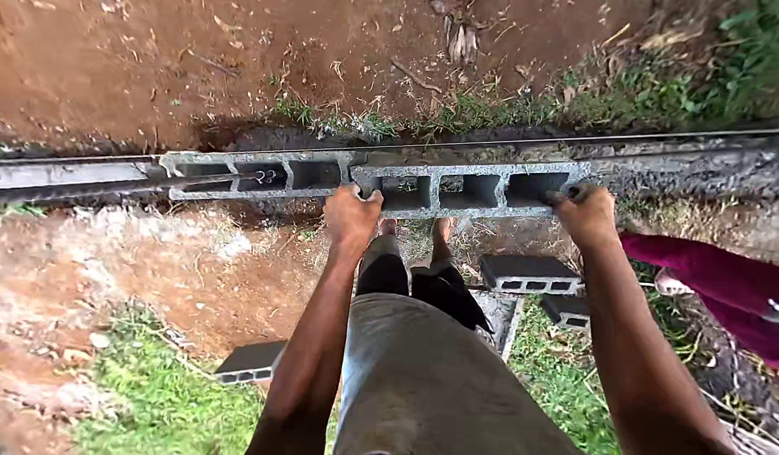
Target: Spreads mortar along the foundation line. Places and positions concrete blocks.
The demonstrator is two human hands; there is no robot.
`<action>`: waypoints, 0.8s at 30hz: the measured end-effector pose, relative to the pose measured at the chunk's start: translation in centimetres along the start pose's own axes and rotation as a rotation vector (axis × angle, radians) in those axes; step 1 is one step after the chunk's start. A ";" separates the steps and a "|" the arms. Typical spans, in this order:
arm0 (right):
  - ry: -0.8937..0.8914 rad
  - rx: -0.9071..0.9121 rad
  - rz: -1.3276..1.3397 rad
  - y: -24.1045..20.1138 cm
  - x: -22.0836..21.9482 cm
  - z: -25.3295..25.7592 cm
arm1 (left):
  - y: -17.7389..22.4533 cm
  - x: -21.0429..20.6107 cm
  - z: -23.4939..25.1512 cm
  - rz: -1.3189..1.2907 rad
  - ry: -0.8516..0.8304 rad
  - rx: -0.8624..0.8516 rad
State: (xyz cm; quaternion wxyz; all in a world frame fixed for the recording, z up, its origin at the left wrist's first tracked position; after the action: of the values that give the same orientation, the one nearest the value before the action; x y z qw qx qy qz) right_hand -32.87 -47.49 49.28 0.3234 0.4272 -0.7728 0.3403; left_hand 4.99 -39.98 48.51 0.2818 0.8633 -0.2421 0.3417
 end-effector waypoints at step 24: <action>-0.047 0.038 -0.022 -0.8 -1.8 6.2 | 1.2 -3.2 3.5 0.022 0.155 0.028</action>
State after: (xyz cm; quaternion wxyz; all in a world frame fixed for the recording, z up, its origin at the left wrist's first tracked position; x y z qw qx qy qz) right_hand -32.74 -52.00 44.56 0.3008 0.4495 -0.7687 0.3412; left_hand 3.78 -42.46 44.44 0.2839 0.8354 -0.2241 0.4138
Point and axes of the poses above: each hand's wrist, its own z-axis towards the middle knuckle, its own x-axis out of the back of the hand, y = z × x, the point moved 1 cm from there along z, towards the middle knuckle
